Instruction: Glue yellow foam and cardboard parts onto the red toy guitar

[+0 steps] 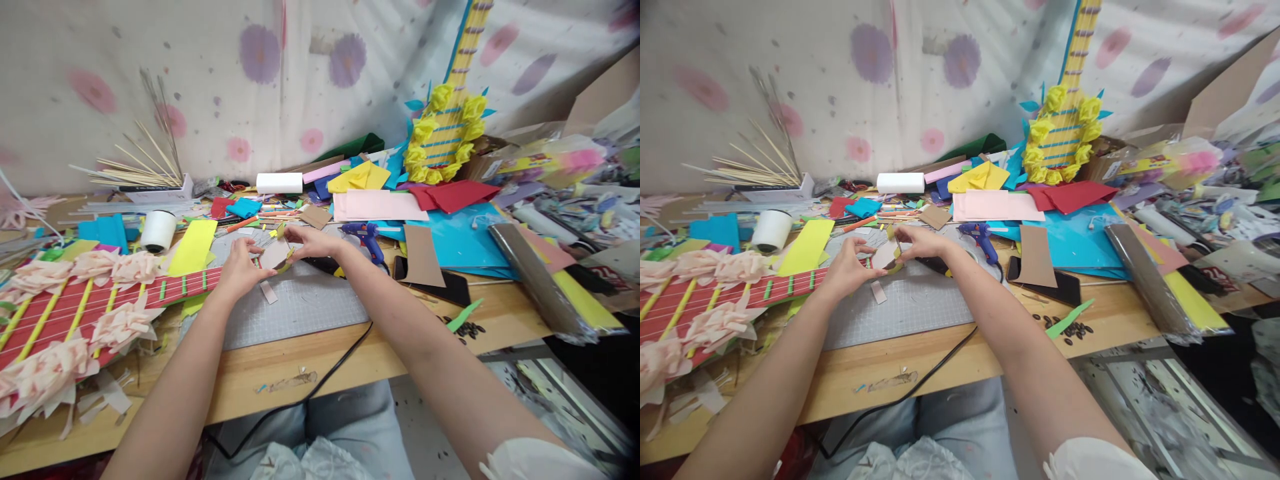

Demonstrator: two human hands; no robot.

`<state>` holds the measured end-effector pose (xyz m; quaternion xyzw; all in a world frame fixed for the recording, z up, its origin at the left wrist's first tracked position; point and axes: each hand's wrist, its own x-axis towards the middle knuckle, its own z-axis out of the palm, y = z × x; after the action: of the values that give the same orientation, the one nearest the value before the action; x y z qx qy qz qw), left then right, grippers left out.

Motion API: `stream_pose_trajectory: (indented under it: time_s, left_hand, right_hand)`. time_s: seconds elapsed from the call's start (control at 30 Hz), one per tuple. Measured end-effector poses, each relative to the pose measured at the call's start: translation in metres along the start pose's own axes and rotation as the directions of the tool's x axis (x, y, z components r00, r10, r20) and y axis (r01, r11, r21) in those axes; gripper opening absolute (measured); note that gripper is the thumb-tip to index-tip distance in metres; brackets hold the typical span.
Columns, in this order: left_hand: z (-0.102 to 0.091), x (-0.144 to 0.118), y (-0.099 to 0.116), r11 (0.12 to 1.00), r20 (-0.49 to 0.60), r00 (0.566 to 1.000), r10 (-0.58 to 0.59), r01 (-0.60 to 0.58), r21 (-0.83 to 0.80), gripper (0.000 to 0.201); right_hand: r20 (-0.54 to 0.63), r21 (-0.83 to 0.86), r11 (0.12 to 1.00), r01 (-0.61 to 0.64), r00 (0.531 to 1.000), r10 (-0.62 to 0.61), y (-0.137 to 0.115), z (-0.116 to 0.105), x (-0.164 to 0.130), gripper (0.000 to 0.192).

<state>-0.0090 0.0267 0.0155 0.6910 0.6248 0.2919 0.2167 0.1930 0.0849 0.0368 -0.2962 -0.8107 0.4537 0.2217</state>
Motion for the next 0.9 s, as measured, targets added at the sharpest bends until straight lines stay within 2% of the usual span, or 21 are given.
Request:
stream_pose_trajectory:
  time_s: [0.9]
  left_hand:
    - [0.0009, 0.0017, -0.0027, 0.999, -0.003, 1.0, 0.028, -0.027, 0.017, 0.072]
  right_hand:
    - [0.009, -0.024, 1.0, 0.018, 1.0, -0.018, 0.0071, -0.0017, 0.0029, 0.041]
